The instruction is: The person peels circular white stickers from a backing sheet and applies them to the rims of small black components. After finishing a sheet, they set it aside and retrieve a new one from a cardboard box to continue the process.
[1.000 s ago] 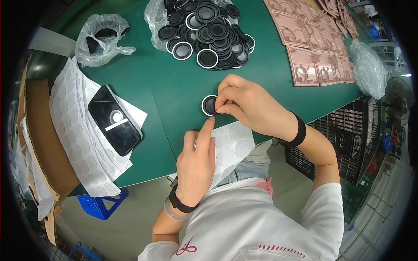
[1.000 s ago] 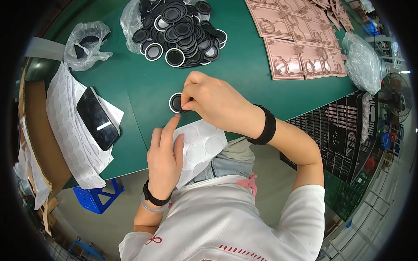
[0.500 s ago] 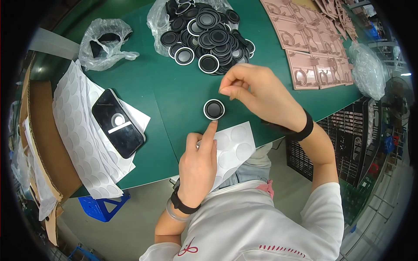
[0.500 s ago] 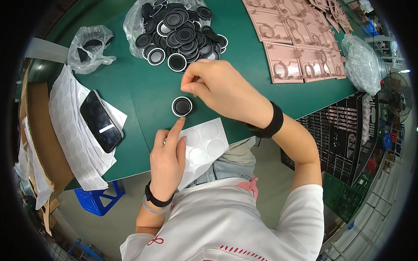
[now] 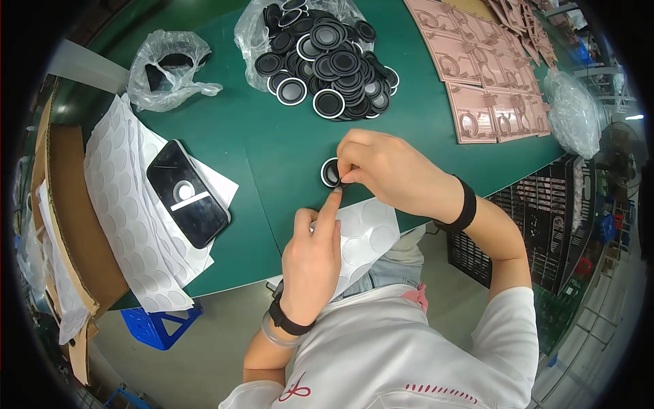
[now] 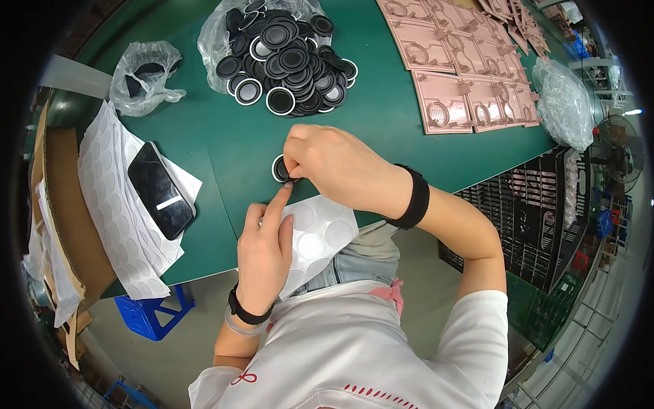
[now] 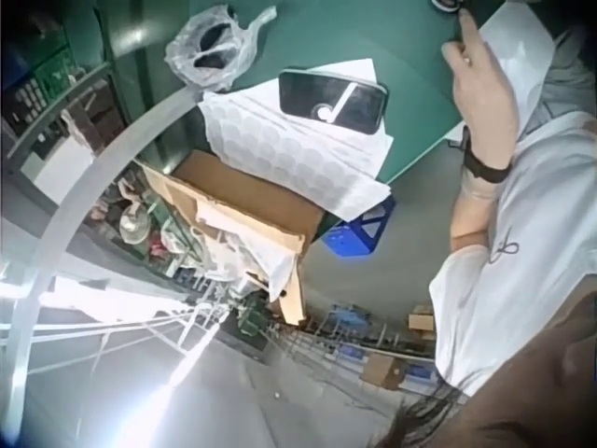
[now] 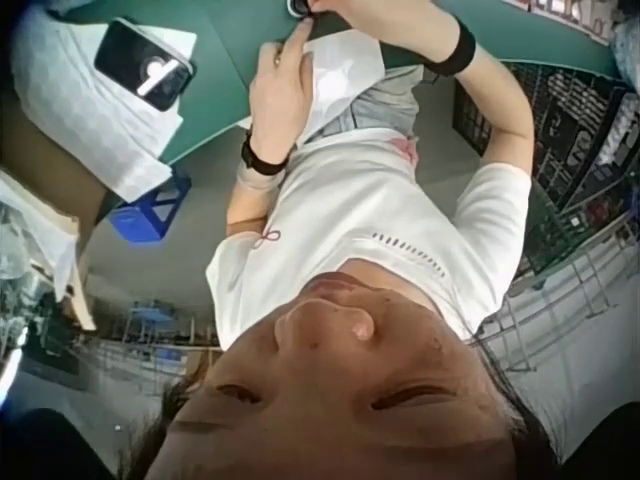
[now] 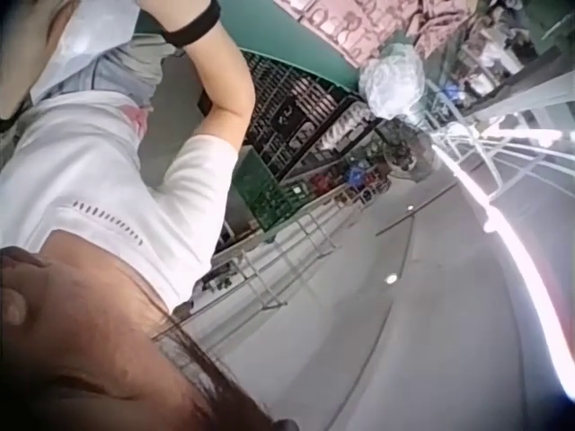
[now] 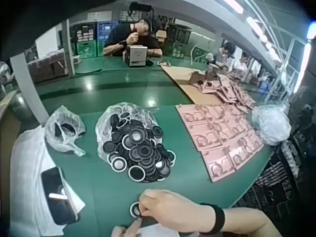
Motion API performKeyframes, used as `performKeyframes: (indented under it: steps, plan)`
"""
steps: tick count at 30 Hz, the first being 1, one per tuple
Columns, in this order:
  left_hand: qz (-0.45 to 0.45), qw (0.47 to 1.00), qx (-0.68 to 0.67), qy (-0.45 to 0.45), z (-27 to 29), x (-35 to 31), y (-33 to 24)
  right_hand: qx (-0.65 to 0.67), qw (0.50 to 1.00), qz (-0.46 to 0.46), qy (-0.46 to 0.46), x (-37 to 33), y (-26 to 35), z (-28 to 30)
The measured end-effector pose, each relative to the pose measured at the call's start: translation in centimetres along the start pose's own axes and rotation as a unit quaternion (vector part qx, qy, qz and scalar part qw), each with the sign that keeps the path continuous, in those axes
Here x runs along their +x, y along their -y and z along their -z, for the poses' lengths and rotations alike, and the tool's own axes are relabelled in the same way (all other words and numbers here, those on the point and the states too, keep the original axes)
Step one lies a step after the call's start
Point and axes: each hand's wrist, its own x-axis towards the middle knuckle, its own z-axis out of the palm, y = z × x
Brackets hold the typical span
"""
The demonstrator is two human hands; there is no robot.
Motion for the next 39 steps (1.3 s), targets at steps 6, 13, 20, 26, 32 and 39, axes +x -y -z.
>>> performKeyframes:
  steps: [6, 13, 20, 26, 32, 39]
  plan:
    - [-0.003, 1.0, 0.01, -0.001, 0.2, 0.1, -0.1, 0.018, 0.998, -0.066, -0.016, 0.7, 0.9, 1.3]
    - [0.004, 1.0, 0.002, 0.001, 0.2, 0.3, 0.0, 0.261, 0.939, -0.17, -0.147, 3.5, 0.0, 4.2]
    - [-0.001, 1.0, -0.021, -0.006, 0.4, 0.1, 0.0, 0.221, 0.934, -0.147, -0.239, 6.8, -2.7, 7.6]
    - [0.006, 0.999, -0.053, 0.004, 0.3, 0.2, -0.5, 0.053, 0.883, 0.239, -0.401, 0.7, 7.6, 10.9]
    - [-0.004, 0.999, -0.037, -0.003, 0.5, 0.0, 0.1, 0.024, 0.836, 0.43, -0.341, -4.5, 10.0, 12.7]
    - [-0.036, 0.999, -0.019, -0.022, 0.4, 0.2, 0.1, 0.004, 0.767, 0.5, -0.401, -6.3, 13.7, 10.7]
